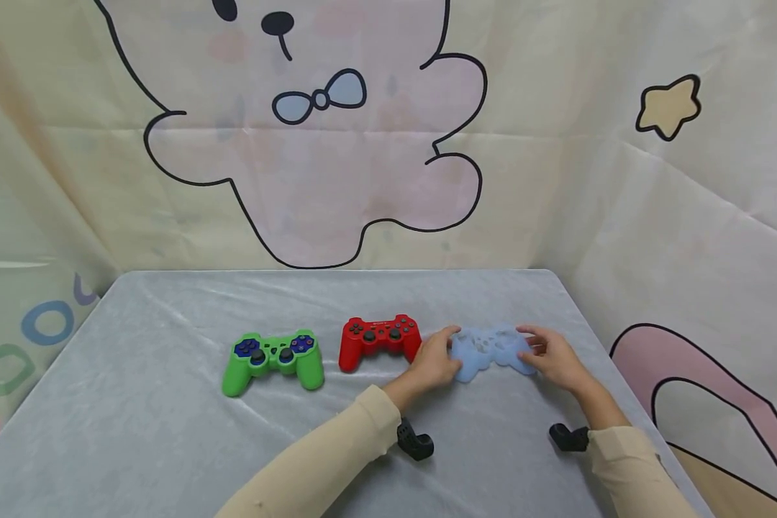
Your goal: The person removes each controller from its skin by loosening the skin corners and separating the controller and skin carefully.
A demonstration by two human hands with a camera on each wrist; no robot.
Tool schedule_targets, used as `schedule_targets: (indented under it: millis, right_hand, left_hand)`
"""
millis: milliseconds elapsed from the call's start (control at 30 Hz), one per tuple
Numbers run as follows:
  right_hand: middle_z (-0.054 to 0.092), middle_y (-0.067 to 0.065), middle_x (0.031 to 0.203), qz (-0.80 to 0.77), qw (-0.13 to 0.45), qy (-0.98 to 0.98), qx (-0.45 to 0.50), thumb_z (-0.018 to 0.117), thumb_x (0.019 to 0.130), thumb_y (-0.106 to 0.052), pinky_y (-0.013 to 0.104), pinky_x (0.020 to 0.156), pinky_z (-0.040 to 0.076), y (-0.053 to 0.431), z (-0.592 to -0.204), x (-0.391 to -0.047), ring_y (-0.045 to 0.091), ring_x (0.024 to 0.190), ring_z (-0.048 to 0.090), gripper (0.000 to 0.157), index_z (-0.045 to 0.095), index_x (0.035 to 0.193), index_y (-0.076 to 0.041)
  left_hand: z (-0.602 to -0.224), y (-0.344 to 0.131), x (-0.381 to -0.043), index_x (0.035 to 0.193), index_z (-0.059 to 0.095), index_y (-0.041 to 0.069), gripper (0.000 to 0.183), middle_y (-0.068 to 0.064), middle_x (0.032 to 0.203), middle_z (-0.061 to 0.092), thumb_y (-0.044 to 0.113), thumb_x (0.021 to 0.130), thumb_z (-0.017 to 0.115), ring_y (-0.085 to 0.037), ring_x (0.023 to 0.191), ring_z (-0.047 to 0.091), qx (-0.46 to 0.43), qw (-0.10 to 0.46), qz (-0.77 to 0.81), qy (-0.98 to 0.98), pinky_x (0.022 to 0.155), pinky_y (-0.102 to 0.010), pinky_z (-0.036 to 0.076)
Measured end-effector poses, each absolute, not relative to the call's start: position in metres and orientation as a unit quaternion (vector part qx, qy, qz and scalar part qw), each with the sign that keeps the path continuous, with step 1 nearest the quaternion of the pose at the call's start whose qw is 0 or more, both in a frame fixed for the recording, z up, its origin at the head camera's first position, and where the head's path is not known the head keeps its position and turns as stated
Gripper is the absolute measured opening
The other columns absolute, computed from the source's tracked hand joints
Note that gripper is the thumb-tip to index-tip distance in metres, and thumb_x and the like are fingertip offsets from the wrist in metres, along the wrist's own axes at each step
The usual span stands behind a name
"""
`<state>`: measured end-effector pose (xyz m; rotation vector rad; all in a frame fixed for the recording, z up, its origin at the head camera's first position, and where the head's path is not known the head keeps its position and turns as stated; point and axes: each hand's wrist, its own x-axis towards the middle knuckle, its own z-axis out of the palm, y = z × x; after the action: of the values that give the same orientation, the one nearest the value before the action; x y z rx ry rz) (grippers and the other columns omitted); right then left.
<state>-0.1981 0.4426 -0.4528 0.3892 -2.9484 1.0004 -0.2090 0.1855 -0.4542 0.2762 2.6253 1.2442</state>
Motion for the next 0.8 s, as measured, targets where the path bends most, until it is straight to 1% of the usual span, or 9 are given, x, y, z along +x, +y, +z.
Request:
schedule_targets:
  millis: [67,133,167,233,300,400,500,600,800]
  right_hand:
    - [0.066,0.037,0.115,0.318,0.01,-0.939,0.126,0.073,0.089,0.0,0.016,0.069,0.05,0.4426,-0.4535,-0.1981,0.02,0.092,0.069,0.049,0.055,0.132,0.014]
    - [0.067,0.037,0.112,0.323,0.018,-0.937,0.13,0.073,0.089,0.001,0.016,0.068,0.049,0.4431,-0.4547,-0.1981,0.003,0.087,0.063,0.048,0.055,0.131,0.015]
    - [0.067,0.036,0.112,0.325,0.019,-0.936,0.132,0.073,0.089,0.0,0.016,0.067,0.048,0.4434,-0.4551,-0.1979,-0.003,0.084,0.059,0.047,0.055,0.131,0.015]
    - [0.066,0.037,0.112,0.33,0.017,-0.934,0.131,0.072,0.09,0.0,0.016,0.067,0.049,0.4442,-0.4562,-0.1975,-0.007,0.085,0.057,0.047,0.055,0.131,0.015]
    - [0.066,0.038,0.115,0.332,0.012,-0.935,0.126,0.071,0.09,-0.001,0.016,0.068,0.049,0.4448,-0.4568,-0.1968,-0.001,0.088,0.061,0.048,0.054,0.132,0.014]
    - [0.064,0.038,0.119,0.328,-0.003,-0.938,0.114,0.07,0.092,-0.003,0.017,0.071,0.051,0.4453,-0.4569,-0.1957,0.02,0.097,0.067,0.049,0.054,0.135,0.012]
    - [0.062,0.039,0.122,0.327,-0.018,-0.939,0.109,0.069,0.094,-0.005,0.017,0.072,0.051,0.4452,-0.4562,-0.1953,0.038,0.102,0.067,0.049,0.052,0.137,0.011]
    - [0.061,0.04,0.122,0.33,-0.023,-0.938,0.106,0.068,0.095,-0.005,0.017,0.072,0.051,0.4454,-0.4556,-0.195,0.044,0.104,0.066,0.049,0.051,0.138,0.012]
    - [0.061,0.04,0.123,0.329,-0.025,-0.939,0.101,0.068,0.095,-0.005,0.019,0.072,0.052,0.4457,-0.4555,-0.1943,0.048,0.105,0.066,0.05,0.05,0.138,0.012]
  left_hand:
    - [-0.4538,0.185,-0.2085,0.142,0.057,0.023,0.059,0.001,0.138,0.064,0.009,0.088,0.073,-0.017,0.125,0.061,0.096,0.109,0.423,0.894,0.104,-0.028,0.049]
    - [-0.4536,0.1846,-0.2079,0.142,0.057,0.023,0.059,0.001,0.138,0.064,0.008,0.087,0.073,-0.017,0.125,0.061,0.096,0.109,0.423,0.894,0.104,-0.027,0.049]
    - [-0.4536,0.1843,-0.2076,0.142,0.057,0.022,0.059,0.0,0.138,0.064,0.008,0.087,0.073,-0.017,0.125,0.061,0.098,0.108,0.423,0.894,0.104,-0.027,0.049]
    - [-0.4533,0.1838,-0.2071,0.142,0.058,0.022,0.059,0.0,0.137,0.065,0.008,0.087,0.073,-0.017,0.124,0.061,0.097,0.108,0.424,0.894,0.104,-0.027,0.049]
    - [-0.4533,0.1835,-0.2065,0.141,0.058,0.022,0.059,0.0,0.136,0.065,0.008,0.087,0.074,-0.017,0.123,0.061,0.096,0.106,0.424,0.894,0.103,-0.027,0.049]
    - [-0.4533,0.1834,-0.2058,0.141,0.059,0.022,0.058,0.0,0.135,0.066,0.008,0.086,0.075,-0.017,0.122,0.062,0.095,0.104,0.424,0.895,0.103,-0.028,0.049]
    - [-0.4534,0.1838,-0.2052,0.141,0.059,0.021,0.058,-0.001,0.135,0.066,0.008,0.086,0.075,-0.018,0.123,0.062,0.094,0.1,0.422,0.896,0.103,-0.028,0.049]
    - [-0.4535,0.1845,-0.2049,0.141,0.059,0.021,0.059,0.0,0.136,0.065,0.007,0.086,0.074,-0.017,0.125,0.061,0.092,0.101,0.422,0.896,0.104,-0.028,0.048]
    - [-0.4532,0.1839,-0.2042,0.143,0.057,0.022,0.06,0.001,0.14,0.062,0.007,0.086,0.072,-0.017,0.128,0.058,0.092,0.111,0.427,0.893,0.107,-0.028,0.047]
